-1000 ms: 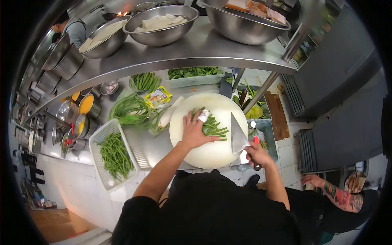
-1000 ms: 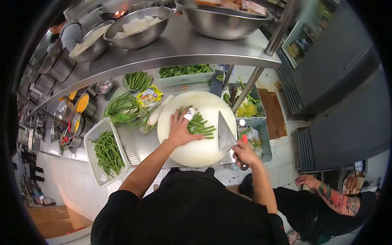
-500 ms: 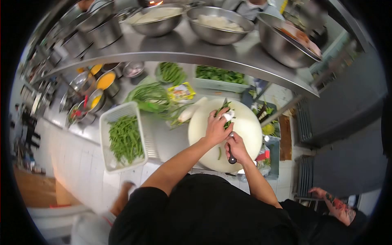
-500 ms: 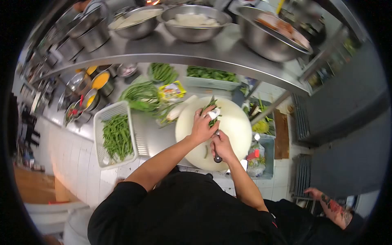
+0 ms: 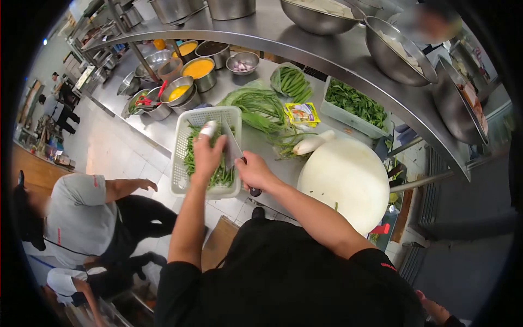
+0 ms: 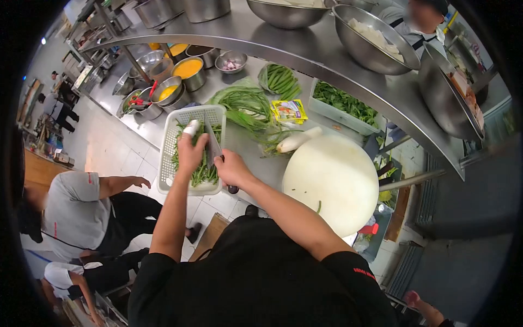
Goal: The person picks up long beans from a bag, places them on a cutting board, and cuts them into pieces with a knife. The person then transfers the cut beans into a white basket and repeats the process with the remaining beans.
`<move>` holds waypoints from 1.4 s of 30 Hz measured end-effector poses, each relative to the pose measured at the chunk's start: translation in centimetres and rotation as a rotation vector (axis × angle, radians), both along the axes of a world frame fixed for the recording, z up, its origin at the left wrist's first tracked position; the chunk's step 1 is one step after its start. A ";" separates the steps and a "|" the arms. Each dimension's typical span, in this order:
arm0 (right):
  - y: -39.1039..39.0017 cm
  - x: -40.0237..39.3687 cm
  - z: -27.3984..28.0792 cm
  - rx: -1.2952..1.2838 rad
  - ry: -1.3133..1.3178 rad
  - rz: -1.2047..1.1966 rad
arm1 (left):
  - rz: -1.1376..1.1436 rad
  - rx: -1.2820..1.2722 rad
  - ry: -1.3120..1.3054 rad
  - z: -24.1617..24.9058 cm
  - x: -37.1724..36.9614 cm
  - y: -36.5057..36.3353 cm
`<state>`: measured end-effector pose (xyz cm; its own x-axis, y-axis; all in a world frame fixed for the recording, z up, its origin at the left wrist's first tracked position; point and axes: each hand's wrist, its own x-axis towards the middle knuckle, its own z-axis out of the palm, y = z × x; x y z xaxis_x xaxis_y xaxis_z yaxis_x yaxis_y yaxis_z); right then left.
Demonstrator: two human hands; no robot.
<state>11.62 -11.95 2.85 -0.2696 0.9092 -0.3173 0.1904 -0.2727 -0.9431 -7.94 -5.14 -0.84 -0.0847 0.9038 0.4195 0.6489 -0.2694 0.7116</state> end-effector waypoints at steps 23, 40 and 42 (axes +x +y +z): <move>-18.4 19.3 -1.9 -0.308 0.133 -0.520 | -0.985 -0.075 0.185 -5.2 25.0 -15.0; -15.5 20.4 -0.6 0.457 -1.372 -0.523 | -0.502 0.120 0.417 1.8 4.5 4.2; -17.4 22.2 -1.9 0.210 -1.516 -0.494 | -0.587 0.320 0.749 -2.0 7.9 6.5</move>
